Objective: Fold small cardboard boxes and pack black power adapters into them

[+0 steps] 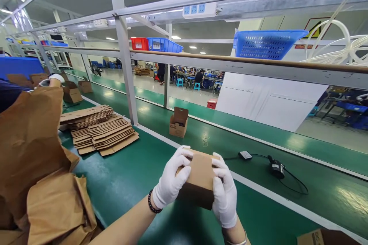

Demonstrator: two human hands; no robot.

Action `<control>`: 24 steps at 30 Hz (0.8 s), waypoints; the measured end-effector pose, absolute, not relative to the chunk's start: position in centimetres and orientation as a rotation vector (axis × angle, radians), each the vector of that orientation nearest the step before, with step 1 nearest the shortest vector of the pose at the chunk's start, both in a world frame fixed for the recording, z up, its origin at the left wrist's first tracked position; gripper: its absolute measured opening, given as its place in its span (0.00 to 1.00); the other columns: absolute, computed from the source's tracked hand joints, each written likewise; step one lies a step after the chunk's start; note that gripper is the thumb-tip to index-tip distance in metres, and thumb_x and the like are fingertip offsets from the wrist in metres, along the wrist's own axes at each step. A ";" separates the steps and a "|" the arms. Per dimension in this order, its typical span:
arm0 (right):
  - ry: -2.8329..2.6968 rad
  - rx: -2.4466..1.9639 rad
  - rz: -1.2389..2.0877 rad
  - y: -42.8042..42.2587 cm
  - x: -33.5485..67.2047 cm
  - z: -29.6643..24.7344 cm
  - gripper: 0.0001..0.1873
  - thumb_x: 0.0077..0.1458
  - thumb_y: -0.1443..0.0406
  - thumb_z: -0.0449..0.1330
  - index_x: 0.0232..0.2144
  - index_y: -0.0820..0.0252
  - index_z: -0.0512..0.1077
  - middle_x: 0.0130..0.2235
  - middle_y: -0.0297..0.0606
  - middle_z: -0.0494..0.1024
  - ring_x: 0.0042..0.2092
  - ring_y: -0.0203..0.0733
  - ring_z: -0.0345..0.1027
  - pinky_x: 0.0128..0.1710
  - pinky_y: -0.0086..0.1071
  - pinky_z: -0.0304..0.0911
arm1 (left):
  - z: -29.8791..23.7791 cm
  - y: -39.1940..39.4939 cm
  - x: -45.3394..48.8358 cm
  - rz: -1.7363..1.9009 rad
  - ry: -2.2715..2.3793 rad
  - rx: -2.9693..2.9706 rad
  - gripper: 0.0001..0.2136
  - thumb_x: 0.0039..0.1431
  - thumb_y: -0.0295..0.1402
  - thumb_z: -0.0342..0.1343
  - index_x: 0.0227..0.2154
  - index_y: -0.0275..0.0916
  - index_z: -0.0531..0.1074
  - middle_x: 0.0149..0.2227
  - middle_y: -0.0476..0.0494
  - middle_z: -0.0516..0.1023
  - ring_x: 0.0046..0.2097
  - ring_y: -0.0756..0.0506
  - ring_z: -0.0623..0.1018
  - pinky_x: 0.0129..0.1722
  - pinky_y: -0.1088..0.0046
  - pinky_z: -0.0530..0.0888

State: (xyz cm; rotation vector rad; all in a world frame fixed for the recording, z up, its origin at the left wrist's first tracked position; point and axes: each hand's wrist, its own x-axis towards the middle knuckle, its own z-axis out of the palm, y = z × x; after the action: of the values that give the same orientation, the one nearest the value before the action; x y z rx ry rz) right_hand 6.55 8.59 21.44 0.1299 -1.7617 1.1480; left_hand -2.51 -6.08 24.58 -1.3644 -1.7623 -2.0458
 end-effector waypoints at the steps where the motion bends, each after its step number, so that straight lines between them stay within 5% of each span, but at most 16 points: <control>1: -1.769 0.109 1.123 8.5 6.7 21.6 0.09 0.64 0.62 0.52 0.43 0.53 0.70 0.53 0.42 0.73 0.61 0.56 0.60 0.59 0.59 0.55 | 24.4 -6.2 -2.4 -2.020 -1.765 -1.337 0.11 0.62 0.43 0.51 0.33 0.42 0.70 0.46 0.38 0.74 0.54 0.35 0.70 0.58 0.54 0.63; 5: -1.835 0.142 0.964 8.5 7.4 22.2 0.14 0.60 0.67 0.53 0.44 0.51 0.74 0.59 0.41 0.70 0.60 0.57 0.63 0.57 0.58 0.60 | 23.7 -6.6 -2.5 -1.886 -1.812 -1.319 0.12 0.63 0.38 0.49 0.44 0.42 0.74 0.58 0.37 0.67 0.57 0.35 0.69 0.59 0.56 0.63; 13: -1.836 0.197 0.849 8.8 8.0 23.3 0.10 0.55 0.71 0.55 0.25 0.55 0.71 0.42 0.40 0.76 0.56 0.61 0.65 0.51 0.61 0.65 | 24.1 -6.4 -2.6 -1.935 -1.814 -1.363 0.19 0.64 0.44 0.46 0.23 0.41 0.74 0.53 0.36 0.73 0.57 0.33 0.68 0.59 0.51 0.62; 16: -1.810 0.200 0.871 9.2 8.2 23.3 0.06 0.56 0.68 0.56 0.30 0.53 0.71 0.48 0.41 0.75 0.59 0.62 0.63 0.53 0.62 0.62 | 24.6 -6.9 -2.9 -2.012 -1.914 -1.484 0.15 0.49 0.44 0.65 0.37 0.41 0.77 0.65 0.36 0.58 0.63 0.29 0.61 0.62 0.49 0.59; 18: -1.822 0.185 0.888 9.6 8.1 23.0 0.05 0.58 0.64 0.57 0.36 0.53 0.72 0.54 0.43 0.73 0.60 0.61 0.62 0.55 0.60 0.61 | 24.8 -7.1 -3.3 -1.998 -2.065 -1.589 0.36 0.33 0.39 0.74 0.51 0.43 0.72 0.69 0.35 0.48 0.65 0.26 0.58 0.62 0.47 0.59; 20: -1.860 0.140 0.965 10.4 7.5 22.6 0.13 0.62 0.56 0.55 0.45 0.53 0.72 0.59 0.45 0.69 0.60 0.59 0.62 0.56 0.56 0.61 | 24.8 -7.3 -3.9 -2.024 -2.220 -1.538 0.46 0.27 0.34 0.76 0.56 0.45 0.67 0.65 0.34 0.55 0.63 0.27 0.61 0.62 0.47 0.60; 24: -1.700 -0.162 1.246 13.1 5.4 21.6 0.28 0.65 0.47 0.45 0.57 0.56 0.66 0.62 0.48 0.65 0.63 0.53 0.58 0.59 0.52 0.59 | 24.4 -7.6 -5.9 -2.541 -2.029 -0.930 0.36 0.37 0.39 0.72 0.53 0.43 0.68 0.55 0.39 0.70 0.57 0.32 0.69 0.58 0.55 0.67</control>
State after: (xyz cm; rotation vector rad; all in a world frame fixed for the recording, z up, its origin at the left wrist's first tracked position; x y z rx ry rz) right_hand 5.37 13.06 21.59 -0.1617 -1.7002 1.2455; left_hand -5.93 -7.64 24.41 -0.9304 -2.0292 -2.5413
